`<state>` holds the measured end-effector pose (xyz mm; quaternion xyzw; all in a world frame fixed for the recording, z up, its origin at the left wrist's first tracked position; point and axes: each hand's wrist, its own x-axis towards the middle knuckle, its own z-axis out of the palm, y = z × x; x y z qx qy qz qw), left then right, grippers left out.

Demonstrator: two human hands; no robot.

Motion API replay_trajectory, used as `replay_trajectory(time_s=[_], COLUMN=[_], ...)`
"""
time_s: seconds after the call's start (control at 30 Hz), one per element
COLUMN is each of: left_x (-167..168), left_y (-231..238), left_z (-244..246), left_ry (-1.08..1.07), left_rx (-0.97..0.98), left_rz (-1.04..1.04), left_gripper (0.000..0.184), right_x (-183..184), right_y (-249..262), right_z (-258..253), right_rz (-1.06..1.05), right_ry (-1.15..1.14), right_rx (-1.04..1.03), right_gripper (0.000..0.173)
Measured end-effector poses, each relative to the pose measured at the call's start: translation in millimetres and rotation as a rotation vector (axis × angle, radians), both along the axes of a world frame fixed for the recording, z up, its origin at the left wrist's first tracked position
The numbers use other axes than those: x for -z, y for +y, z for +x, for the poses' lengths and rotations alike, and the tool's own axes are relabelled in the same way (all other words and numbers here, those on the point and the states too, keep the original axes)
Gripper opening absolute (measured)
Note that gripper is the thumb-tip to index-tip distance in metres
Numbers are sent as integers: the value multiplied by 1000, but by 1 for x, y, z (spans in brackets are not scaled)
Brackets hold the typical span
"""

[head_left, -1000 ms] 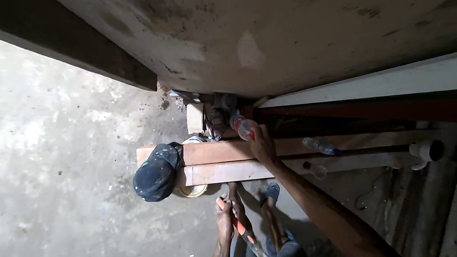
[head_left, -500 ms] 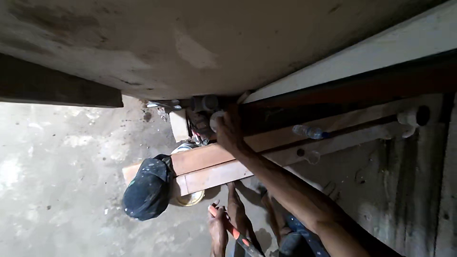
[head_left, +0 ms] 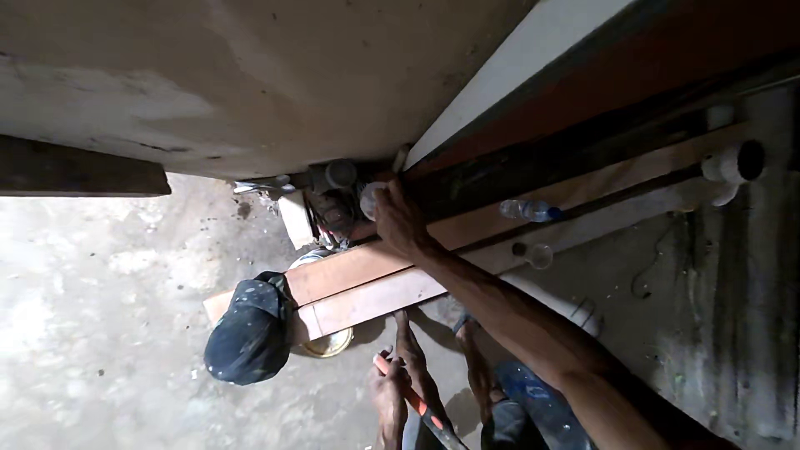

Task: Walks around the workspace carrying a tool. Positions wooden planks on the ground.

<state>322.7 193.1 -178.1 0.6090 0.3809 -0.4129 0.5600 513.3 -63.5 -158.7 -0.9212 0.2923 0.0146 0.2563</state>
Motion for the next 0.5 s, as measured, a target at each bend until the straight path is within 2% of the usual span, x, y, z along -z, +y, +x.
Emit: replay_trajectory(time_s=[0.27, 0.5], left_x=[-5, -7], left_y=[-4, -8], left_z=[-32, -37], left_ry=[18, 62], left_rx=[-10, -16], left_rz=[16, 34], left_gripper=[28, 29], right_x=[-30, -22], right_y=[-58, -88], right_z=[42, 57], right_rz=[-36, -127], right_ry=[230, 402], right_rx=[-132, -198], right_gripper=[40, 37])
